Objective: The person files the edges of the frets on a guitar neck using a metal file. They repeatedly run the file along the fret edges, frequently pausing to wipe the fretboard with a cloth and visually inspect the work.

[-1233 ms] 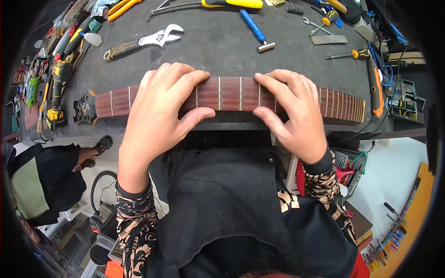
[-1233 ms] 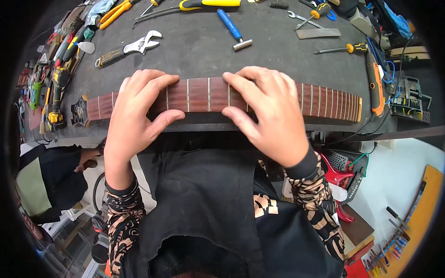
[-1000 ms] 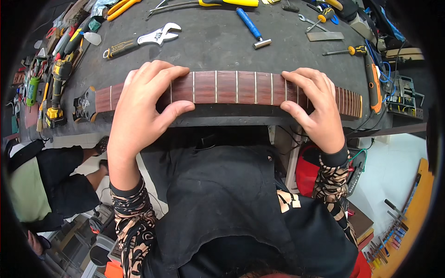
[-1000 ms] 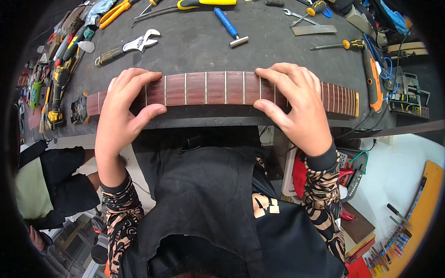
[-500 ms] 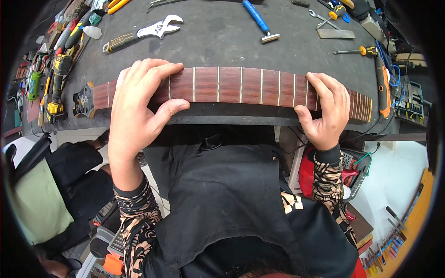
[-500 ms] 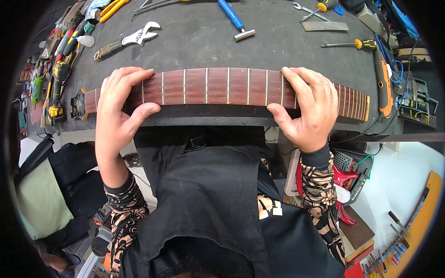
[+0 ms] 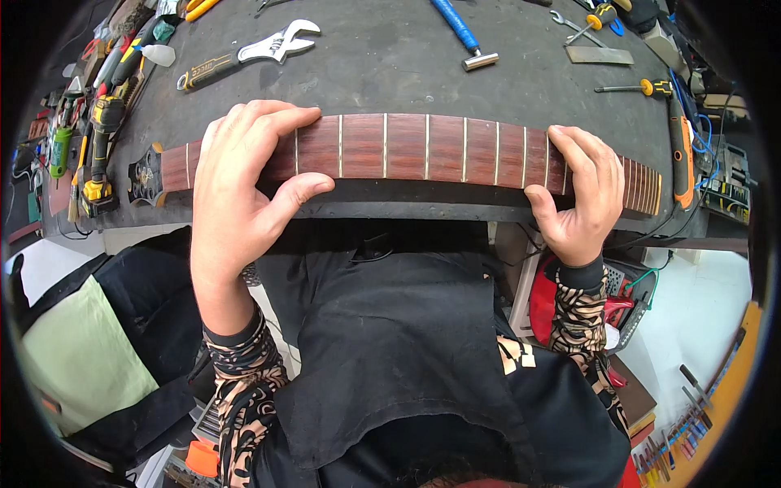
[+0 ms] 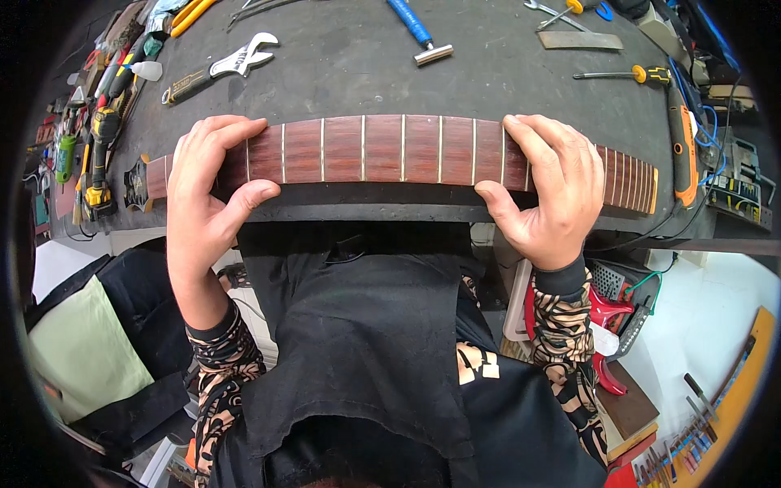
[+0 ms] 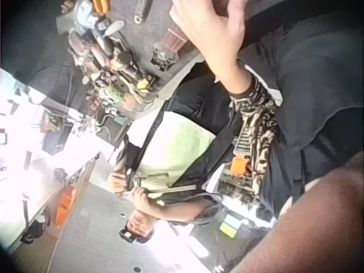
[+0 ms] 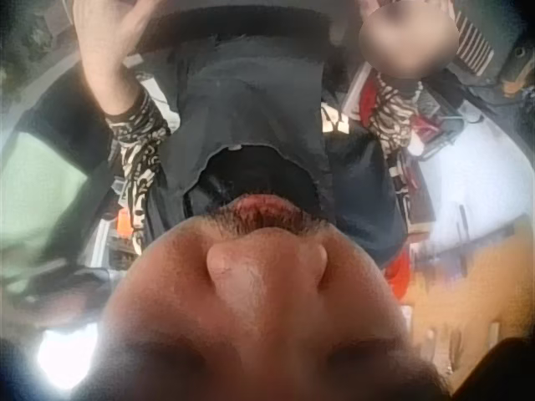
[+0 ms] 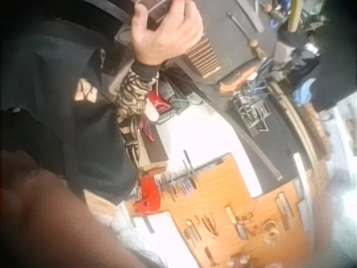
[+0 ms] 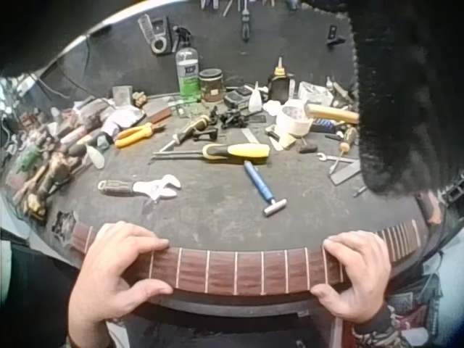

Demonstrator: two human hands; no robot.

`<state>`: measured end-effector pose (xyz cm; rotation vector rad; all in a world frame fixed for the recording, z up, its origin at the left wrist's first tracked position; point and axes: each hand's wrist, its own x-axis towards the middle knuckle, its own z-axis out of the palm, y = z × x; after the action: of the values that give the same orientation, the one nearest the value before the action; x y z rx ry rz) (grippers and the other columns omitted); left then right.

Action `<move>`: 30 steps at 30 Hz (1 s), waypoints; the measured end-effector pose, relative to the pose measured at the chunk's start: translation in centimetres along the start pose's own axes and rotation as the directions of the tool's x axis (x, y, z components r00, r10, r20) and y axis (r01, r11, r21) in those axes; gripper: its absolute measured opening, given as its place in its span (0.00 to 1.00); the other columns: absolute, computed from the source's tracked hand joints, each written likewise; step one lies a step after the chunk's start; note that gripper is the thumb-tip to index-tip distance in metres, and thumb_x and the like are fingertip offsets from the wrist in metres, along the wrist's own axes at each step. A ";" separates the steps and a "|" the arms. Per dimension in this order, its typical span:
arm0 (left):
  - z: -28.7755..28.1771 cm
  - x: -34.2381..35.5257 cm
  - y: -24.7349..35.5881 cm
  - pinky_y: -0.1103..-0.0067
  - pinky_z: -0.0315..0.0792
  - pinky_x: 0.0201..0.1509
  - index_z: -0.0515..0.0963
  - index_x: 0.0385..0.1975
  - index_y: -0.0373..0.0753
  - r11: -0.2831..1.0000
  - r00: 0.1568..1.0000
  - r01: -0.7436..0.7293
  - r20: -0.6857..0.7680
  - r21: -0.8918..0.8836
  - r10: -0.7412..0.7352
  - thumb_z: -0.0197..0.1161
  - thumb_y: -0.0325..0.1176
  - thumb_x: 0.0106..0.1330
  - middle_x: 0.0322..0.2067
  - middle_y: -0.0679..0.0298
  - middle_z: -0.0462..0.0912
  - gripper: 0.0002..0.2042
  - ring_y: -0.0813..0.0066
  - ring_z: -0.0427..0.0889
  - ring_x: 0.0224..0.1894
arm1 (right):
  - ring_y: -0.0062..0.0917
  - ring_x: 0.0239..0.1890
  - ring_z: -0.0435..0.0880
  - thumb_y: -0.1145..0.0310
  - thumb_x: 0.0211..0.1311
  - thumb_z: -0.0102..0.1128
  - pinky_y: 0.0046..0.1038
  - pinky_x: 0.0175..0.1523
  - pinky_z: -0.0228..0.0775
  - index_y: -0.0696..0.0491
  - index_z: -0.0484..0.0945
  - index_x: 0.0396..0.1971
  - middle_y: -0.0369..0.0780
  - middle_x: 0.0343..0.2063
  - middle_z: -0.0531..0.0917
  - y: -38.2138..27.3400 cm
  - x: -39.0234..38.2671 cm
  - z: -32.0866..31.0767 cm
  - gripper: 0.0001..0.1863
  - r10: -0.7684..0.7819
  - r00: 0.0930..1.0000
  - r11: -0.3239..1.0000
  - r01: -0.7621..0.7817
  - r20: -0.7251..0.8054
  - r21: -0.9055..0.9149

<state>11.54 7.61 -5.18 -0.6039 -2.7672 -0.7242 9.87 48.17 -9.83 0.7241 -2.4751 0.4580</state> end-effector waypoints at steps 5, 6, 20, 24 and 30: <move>-0.1 -0.1 0.1 0.63 0.73 0.67 0.87 0.60 0.35 1.000 1.000 0.020 0.020 0.009 -0.020 0.83 0.50 0.61 0.54 0.55 0.89 0.32 0.51 0.86 0.59 | 0.43 0.58 0.90 0.37 0.69 0.77 0.46 0.66 0.76 0.50 0.89 0.63 0.41 0.58 0.91 0.1 -0.1 -0.1 0.35 -0.002 1.000 1.000 0.002 0.013 -0.012; -0.1 -0.1 0.1 0.63 0.73 0.68 0.86 0.60 0.33 1.000 0.999 0.028 0.030 0.013 -0.028 0.83 0.51 0.62 0.55 0.53 0.89 0.33 0.50 0.86 0.60 | 0.43 0.58 0.90 0.37 0.69 0.77 0.46 0.66 0.76 0.50 0.89 0.63 0.41 0.58 0.91 0.0 -0.1 -0.1 0.35 -0.002 1.000 1.000 0.002 0.011 -0.011; -0.2 -0.1 -0.1 0.62 0.73 0.70 0.87 0.61 0.33 1.000 0.999 0.020 0.042 0.016 -0.021 0.83 0.53 0.62 0.55 0.52 0.89 0.34 0.50 0.86 0.59 | 0.43 0.58 0.90 0.38 0.68 0.78 0.45 0.65 0.78 0.50 0.90 0.62 0.42 0.57 0.91 0.0 0.0 0.0 0.35 -0.006 1.000 1.000 0.006 -0.001 -0.009; -0.2 -0.1 0.0 0.62 0.73 0.70 0.87 0.61 0.34 0.999 0.998 0.031 0.046 0.018 -0.032 0.83 0.54 0.62 0.55 0.52 0.89 0.34 0.50 0.86 0.60 | 0.43 0.58 0.90 0.37 0.68 0.78 0.45 0.65 0.78 0.50 0.90 0.62 0.41 0.57 0.92 0.1 0.0 0.0 0.35 -0.009 1.000 1.000 0.009 0.003 -0.010; -0.2 0.0 0.2 0.62 0.73 0.70 0.87 0.61 0.34 0.999 0.997 0.047 0.054 -0.005 -0.047 0.82 0.52 0.63 0.55 0.52 0.89 0.33 0.50 0.85 0.60 | 0.42 0.58 0.90 0.39 0.68 0.79 0.45 0.66 0.78 0.50 0.91 0.61 0.40 0.57 0.92 0.0 0.2 -0.1 0.34 -0.015 1.000 1.000 0.015 -0.003 0.001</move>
<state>11.67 7.62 -4.94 -0.5694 -2.8380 -0.7369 9.78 48.17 -9.63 0.7411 -2.4650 0.4543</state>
